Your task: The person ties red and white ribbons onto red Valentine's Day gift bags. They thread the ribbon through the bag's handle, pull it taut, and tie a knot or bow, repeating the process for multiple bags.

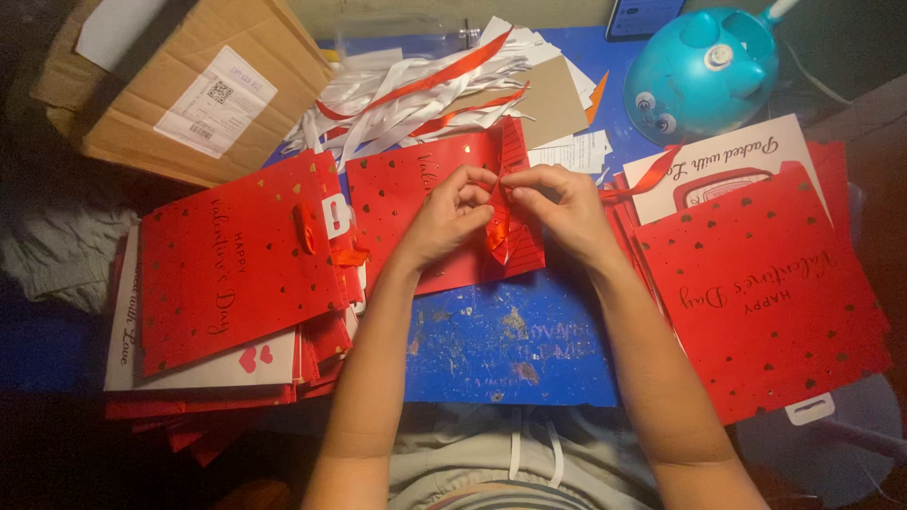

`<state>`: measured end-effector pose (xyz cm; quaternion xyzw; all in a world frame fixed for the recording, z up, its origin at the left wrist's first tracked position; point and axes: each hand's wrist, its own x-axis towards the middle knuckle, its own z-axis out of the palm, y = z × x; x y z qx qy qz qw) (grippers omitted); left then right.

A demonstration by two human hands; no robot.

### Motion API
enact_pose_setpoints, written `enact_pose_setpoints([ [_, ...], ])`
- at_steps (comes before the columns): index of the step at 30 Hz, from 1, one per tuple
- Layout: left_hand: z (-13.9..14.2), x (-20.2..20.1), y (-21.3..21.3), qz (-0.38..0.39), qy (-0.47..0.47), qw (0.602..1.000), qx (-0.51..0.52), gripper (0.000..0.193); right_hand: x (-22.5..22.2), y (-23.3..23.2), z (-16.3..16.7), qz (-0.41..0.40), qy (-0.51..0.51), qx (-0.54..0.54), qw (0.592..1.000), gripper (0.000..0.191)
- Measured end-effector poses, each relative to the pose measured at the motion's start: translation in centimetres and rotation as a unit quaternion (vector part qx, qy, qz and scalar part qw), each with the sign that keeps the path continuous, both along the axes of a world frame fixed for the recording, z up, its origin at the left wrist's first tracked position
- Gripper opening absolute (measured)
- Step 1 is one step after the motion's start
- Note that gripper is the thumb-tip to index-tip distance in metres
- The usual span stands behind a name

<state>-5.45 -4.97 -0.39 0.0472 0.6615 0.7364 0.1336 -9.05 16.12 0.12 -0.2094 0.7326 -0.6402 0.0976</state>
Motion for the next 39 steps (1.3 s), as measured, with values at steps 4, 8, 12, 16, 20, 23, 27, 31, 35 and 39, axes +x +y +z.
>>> enact_pose_setpoints([
  [4,-0.7,-0.2,-0.3,-0.031,0.001,0.999,0.028,0.037,0.0,0.6,0.3,0.021,-0.081,0.038,0.996,0.018],
  [8,-1.1,0.0,-0.6,-0.032,-0.008,0.999,0.024,0.039,0.0,0.6,1.3,0.027,-0.085,0.122,0.989,0.013],
  [12,-1.4,0.0,-0.6,-0.026,-0.018,0.999,-0.01,0.038,0.1,1.5,2.4,0.061,0.102,0.267,0.956,0.01],
  [16,-1.6,0.0,-0.5,-0.027,-0.011,1.0,0.007,0.037,0.0,1.7,2.6,0.013,0.053,0.225,0.973,0.01],
  [20,-1.6,-0.1,-0.3,-0.026,-0.026,0.999,-0.004,0.037,0.0,1.3,2.1,0.054,0.067,0.179,0.98,0.012],
  [23,-1.5,0.1,-0.2,-0.022,-0.004,1.0,-0.021,0.037,0.0,1.1,1.8,0.06,0.07,0.2,0.976,0.012],
  [27,-1.3,0.1,0.1,-0.015,0.0,0.999,-0.051,0.036,0.0,1.3,1.6,0.062,0.014,0.181,0.982,0.012],
  [31,-0.8,0.2,0.2,-0.013,-0.002,0.999,-0.044,0.031,0.1,1.1,1.5,0.075,-0.046,0.133,0.987,0.011],
  [35,0.2,0.6,-0.5,-0.044,-0.024,0.998,-0.036,0.023,0.0,0.9,1.3,0.069,-0.134,0.101,0.983,0.011],
  [39,0.9,1.2,-0.4,-0.046,0.032,0.986,-0.154,0.024,-0.2,1.3,0.8,0.089,-0.113,0.099,0.985,0.008],
])
